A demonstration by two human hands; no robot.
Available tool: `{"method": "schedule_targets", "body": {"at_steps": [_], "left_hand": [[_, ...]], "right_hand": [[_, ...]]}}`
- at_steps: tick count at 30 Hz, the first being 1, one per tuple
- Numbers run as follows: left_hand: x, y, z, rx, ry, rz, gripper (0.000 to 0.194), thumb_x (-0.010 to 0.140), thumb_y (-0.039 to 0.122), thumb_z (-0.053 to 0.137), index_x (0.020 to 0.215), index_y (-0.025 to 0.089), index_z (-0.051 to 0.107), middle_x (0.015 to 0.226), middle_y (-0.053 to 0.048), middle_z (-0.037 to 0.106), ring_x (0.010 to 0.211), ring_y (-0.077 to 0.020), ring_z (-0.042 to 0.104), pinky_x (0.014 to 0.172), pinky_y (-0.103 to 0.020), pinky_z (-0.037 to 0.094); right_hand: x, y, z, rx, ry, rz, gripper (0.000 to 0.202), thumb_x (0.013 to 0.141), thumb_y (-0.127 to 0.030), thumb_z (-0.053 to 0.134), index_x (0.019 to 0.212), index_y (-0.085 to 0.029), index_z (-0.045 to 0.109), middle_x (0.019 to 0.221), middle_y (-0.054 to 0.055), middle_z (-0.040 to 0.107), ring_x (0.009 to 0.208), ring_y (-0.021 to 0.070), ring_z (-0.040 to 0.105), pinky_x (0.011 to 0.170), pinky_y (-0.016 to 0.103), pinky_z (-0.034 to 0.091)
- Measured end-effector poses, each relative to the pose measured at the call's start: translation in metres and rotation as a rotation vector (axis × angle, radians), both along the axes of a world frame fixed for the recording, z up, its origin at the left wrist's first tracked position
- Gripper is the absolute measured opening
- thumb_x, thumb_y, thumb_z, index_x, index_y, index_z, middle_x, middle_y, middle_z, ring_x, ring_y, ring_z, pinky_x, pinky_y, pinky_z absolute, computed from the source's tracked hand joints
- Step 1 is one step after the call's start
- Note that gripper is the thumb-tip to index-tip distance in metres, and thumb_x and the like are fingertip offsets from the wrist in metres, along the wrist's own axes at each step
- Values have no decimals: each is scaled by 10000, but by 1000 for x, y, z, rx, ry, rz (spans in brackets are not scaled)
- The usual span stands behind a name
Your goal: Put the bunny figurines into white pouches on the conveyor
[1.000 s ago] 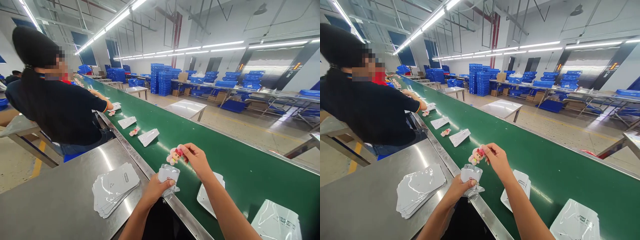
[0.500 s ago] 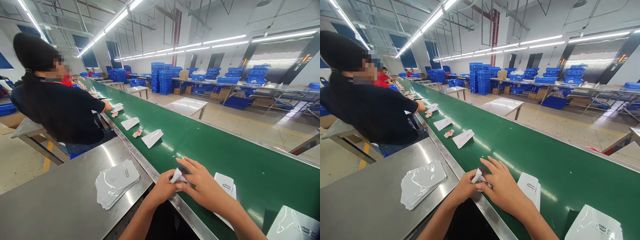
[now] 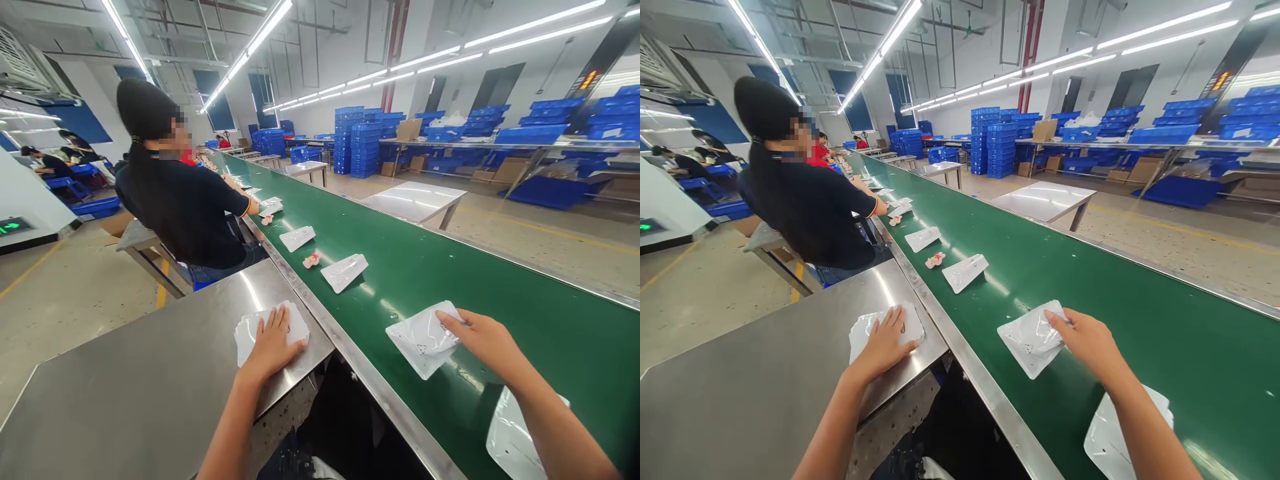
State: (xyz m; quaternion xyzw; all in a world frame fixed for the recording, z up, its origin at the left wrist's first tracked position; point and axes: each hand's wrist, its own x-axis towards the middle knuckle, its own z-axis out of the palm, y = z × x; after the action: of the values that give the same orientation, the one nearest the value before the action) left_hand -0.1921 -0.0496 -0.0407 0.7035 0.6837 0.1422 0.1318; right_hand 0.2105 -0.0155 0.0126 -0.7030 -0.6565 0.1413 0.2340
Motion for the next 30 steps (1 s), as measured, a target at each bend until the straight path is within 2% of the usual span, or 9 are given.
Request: {"method": "schedule_targets", "body": {"at_steps": [3,6,10,12,15,18,23,27,30], "left_hand": [[-1,-7,-15,32,57,-7,600,868,428,395,1394,169,268,1470,-89,208,1366,-256,117,1092,-486,44],[1,-8,-17,81,23,1,474,914,372,312,1363,222,340,1438,-40,307,1353,-203,196,1103,-442,84],[2,-12,-1,104,-103,-45,466,903,391,371,1348,252,367,1422,-23,342,1336,-196,245,1110,-423,70],[9,-17,16,106,-214,-98,452,903,397,384,1338,277,384,1406,-10,373,1321,-200,280,1110,-404,76],[29,-27,43,15,-465,-235,410,894,429,406,1279,301,464,1309,-7,499,1215,-229,420,1044,-365,240],[51,-27,55,-197,-765,-421,421,866,513,416,1043,198,633,950,-41,651,845,-213,568,752,-291,407],[70,-10,33,-396,-1313,-466,572,674,594,641,999,123,628,812,-50,613,740,-185,528,644,-259,385],[78,-1,11,-483,-1563,-229,502,717,460,678,1095,141,592,916,-87,632,831,-215,576,735,-300,431],[83,3,1,-451,-1699,-55,457,770,431,637,1121,144,579,957,-105,636,869,-217,588,763,-309,446]], "right_hand": [[17,15,-10,-168,-68,-21,433,801,-570,409,955,-236,638,826,75,668,714,287,612,608,394,461],[23,17,-13,-35,-237,-93,550,825,-564,385,1182,-179,548,1127,159,590,923,375,576,691,486,456],[-5,6,-4,227,-328,-78,488,871,-513,364,1179,-183,549,1328,122,439,1144,368,445,845,499,428],[-34,-4,5,310,-214,43,383,881,-467,396,1139,-236,561,1303,64,471,1138,304,467,849,441,458],[-87,-20,20,324,-14,447,332,895,-412,439,1199,-297,506,1261,16,507,1117,217,494,890,354,458],[-130,-29,31,263,14,738,306,879,-338,512,1180,-289,519,1114,24,587,1007,192,541,831,318,460],[-152,-19,35,243,-21,737,162,884,-243,505,782,-211,627,758,5,600,749,146,539,608,252,386],[-151,16,32,-20,152,761,153,845,-327,562,771,-217,639,766,-12,620,720,129,551,599,224,392],[-158,63,26,-272,342,552,281,865,-445,500,847,-201,637,765,-1,631,690,121,573,580,202,433]]}}
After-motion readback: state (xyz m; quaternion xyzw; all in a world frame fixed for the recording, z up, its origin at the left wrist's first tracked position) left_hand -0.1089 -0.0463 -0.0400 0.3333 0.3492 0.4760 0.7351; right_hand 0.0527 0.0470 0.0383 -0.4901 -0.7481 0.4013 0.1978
